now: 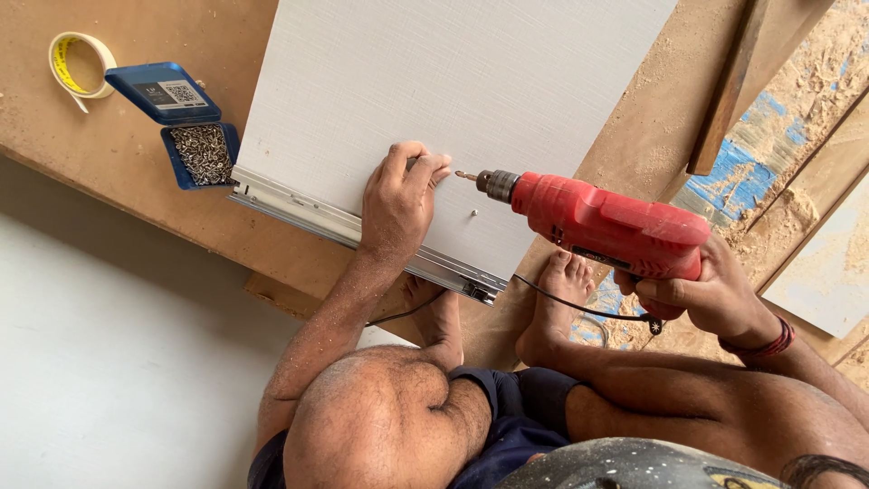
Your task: Installing metal slides onto a white wooden drawer front using a power drill and screws.
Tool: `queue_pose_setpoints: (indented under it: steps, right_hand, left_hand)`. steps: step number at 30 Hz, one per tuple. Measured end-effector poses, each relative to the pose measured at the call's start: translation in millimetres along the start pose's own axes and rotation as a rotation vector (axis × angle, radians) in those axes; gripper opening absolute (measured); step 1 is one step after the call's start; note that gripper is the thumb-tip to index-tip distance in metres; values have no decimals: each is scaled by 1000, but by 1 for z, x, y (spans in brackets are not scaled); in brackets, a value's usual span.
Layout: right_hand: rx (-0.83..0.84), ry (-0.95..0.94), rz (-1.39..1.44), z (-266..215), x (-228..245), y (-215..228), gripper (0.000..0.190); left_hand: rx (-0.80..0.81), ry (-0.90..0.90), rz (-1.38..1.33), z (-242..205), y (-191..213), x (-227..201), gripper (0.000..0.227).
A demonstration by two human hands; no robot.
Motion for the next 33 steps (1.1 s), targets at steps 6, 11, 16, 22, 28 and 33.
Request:
queue_pose_setpoints:
  steps: [6, 11, 16, 22, 28, 33]
  right_hand:
    - [1, 75, -43, 3, 16, -7, 57]
    - [7, -14, -62, 3, 12, -8, 55]
    - [22, -35, -18, 4, 9, -9, 56]
    - [20, 48, -74, 5, 14, -9, 56]
    - [37, 30, -25, 5, 14, -11, 58]
    - [51, 30, -25, 5, 9, -9, 52]
  left_hand:
    - [-36, -32, -121, 4, 5, 1, 13]
    - [-32, 2, -239, 5, 7, 6, 14]
    - [-21, 23, -305, 4, 8, 7, 12]
    - [-31, 41, -327, 6, 10, 4, 7]
    - [-24, 56, -311, 6, 9, 6, 7]
    - [-15, 50, -261, 5, 8, 8, 8]
Point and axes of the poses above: each hand's wrist, its own z-axis towards the middle knuckle, its own y-axis out of the back of the hand, x = y × z, the point moved 5 cm from there along z, towards the middle knuckle, and after that the axes turned 11 degrees about -z, right-handed, at the moved point
